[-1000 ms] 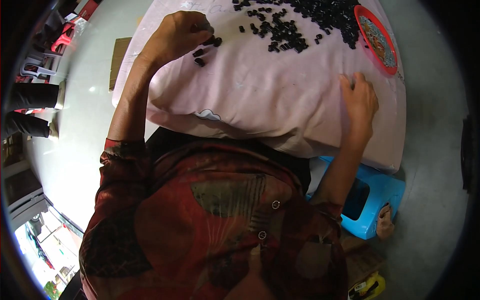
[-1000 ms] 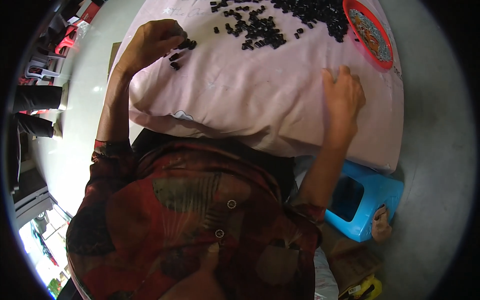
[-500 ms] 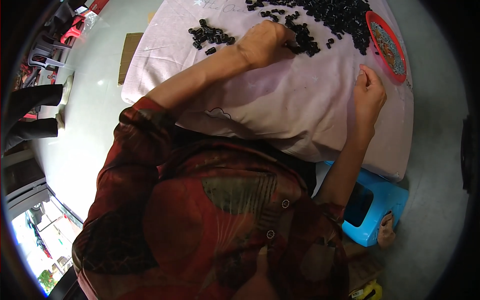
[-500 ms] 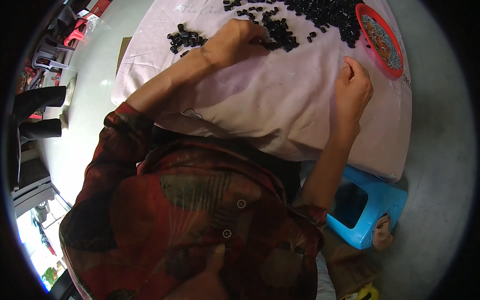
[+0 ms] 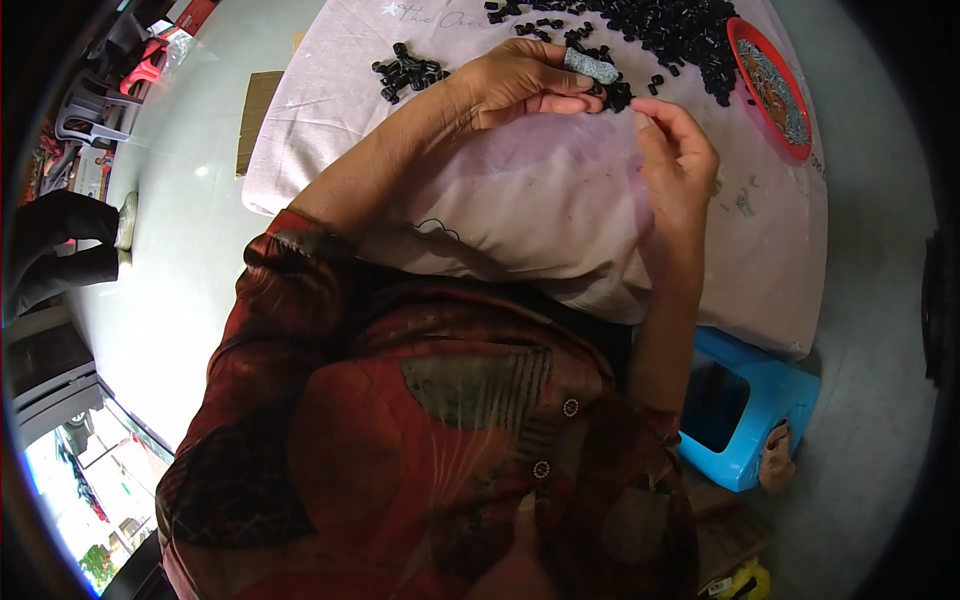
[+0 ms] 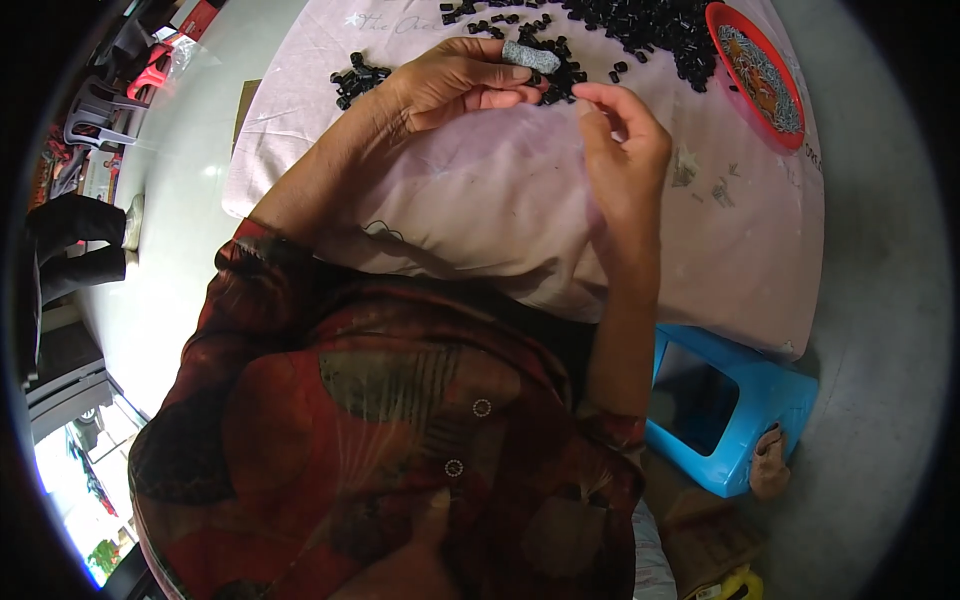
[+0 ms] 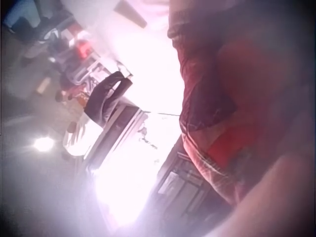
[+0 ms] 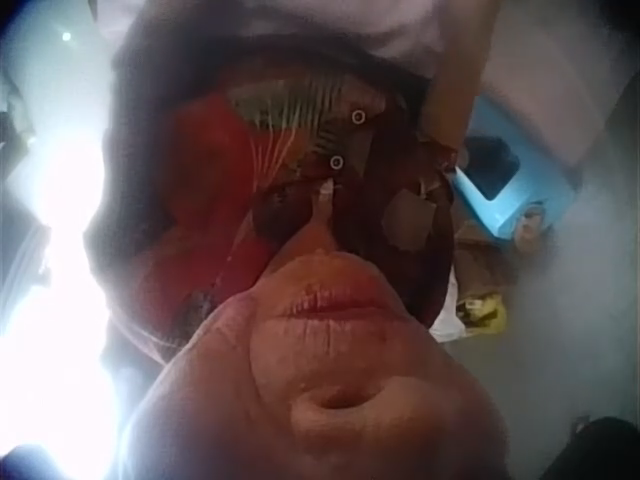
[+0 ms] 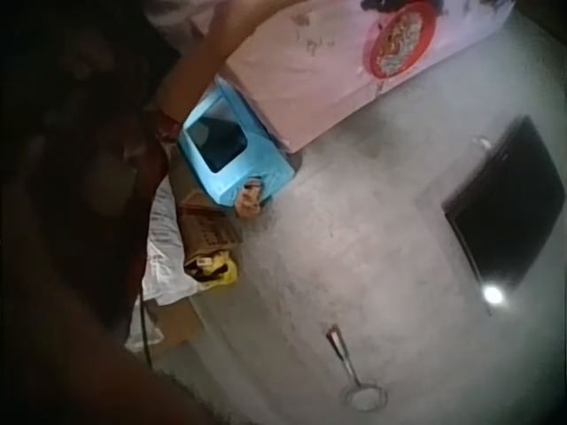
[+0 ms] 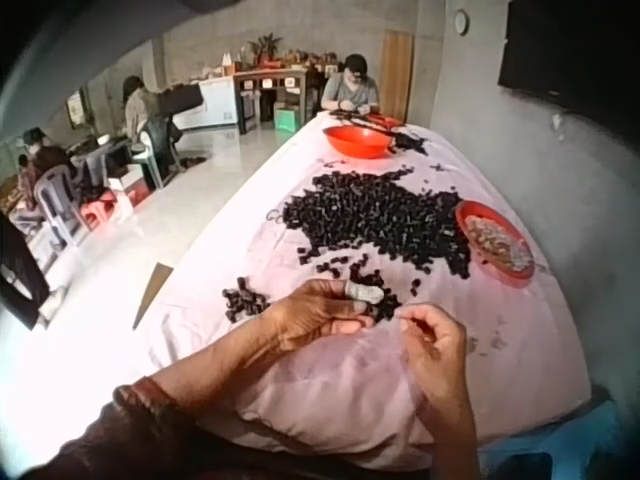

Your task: The person repeatedly assembles small plastic components by inserting pins into them by hand and placing the assembled pieces onto the table.

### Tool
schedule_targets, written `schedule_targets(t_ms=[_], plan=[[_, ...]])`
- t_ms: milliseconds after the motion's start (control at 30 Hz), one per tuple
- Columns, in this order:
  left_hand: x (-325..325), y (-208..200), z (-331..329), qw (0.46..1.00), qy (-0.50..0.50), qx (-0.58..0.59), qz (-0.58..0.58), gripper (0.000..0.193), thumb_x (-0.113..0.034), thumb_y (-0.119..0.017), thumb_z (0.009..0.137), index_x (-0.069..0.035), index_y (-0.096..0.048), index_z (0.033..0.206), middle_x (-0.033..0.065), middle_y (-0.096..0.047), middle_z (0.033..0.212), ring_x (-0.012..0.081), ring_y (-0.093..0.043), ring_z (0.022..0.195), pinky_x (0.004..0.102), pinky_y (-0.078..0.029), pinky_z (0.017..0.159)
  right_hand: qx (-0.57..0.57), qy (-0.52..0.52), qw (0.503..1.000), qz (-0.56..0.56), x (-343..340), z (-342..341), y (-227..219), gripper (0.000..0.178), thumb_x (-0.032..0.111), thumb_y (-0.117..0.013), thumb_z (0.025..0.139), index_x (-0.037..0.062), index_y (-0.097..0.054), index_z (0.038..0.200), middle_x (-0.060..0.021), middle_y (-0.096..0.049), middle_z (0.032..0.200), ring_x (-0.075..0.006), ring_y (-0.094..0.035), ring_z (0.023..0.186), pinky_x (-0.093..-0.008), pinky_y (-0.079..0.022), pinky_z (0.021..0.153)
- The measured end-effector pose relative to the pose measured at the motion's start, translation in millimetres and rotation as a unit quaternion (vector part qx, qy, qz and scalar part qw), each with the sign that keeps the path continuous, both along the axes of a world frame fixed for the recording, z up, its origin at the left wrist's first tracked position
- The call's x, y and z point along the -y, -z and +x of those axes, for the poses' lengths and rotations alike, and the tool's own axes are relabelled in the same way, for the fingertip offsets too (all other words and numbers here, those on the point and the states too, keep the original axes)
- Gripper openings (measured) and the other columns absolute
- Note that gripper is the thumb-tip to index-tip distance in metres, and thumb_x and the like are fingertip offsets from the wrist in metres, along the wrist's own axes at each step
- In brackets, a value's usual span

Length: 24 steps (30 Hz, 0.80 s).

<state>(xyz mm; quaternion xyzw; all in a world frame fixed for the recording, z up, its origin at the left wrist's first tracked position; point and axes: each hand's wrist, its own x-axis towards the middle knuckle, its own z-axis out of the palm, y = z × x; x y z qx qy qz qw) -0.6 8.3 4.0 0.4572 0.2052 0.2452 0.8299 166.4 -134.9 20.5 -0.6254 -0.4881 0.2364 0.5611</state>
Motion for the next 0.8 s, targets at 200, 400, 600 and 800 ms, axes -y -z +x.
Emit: schedule_targets(t_ms=[200,400,600,800], plan=[[8.4,0.1,3.7,0.999,0.013,0.034,-0.025,0.022,0.004,-0.063,0.090,0.005,-0.065,0.113,0.0171,-0.071,0.102,0.0270,-0.072,0.095,0.0305,-0.061,0.087,-0.030,-0.032,0.998,0.053,-10.2,-11.2,8.0,0.018,0.010,-0.066,0.093,0.0042,-0.069,0.109,0.0025,-0.065,0.089,-0.0024,-0.054,0.072,-0.0169,-0.041,0.059],[18.0,2.2,8.2,0.998,0.018,-0.011,0.056,0.021,0.002,-0.066,0.089,0.004,-0.067,0.110,0.0159,-0.071,0.102,0.0249,-0.072,0.094,0.0307,-0.061,0.087,0.067,0.002,0.992,0.111,-17.2,-9.6,24.8,0.018,0.004,-0.067,0.091,0.0003,-0.068,0.108,-0.0013,-0.068,0.087,-0.0054,-0.059,0.071,-0.0192,-0.048,0.064],[17.6,3.6,8.5,0.997,-0.001,-0.010,0.083,0.020,0.000,-0.068,0.089,0.004,-0.067,0.108,0.0163,-0.071,0.104,0.0237,-0.072,0.093,0.0305,-0.062,0.083,0.073,0.037,0.988,0.132,-14.6,-17.5,22.8,0.018,0.001,-0.065,0.091,-0.0040,-0.065,0.109,-0.0051,-0.069,0.092,-0.0067,-0.062,0.080,-0.0200,-0.049,0.071],[16.3,-3.8,3.5,0.996,0.014,0.016,-0.085,0.021,-0.008,-0.065,0.093,0.000,-0.060,0.112,0.0147,-0.070,0.111,0.0211,-0.070,0.097,0.0307,-0.060,0.084,0.052,0.015,0.989,0.137,-13.0,-20.4,22.1,0.022,-0.003,-0.067,0.089,-0.0061,-0.063,0.110,-0.0093,-0.070,0.097,-0.0095,-0.064,0.086,-0.0215,-0.052,0.077]])
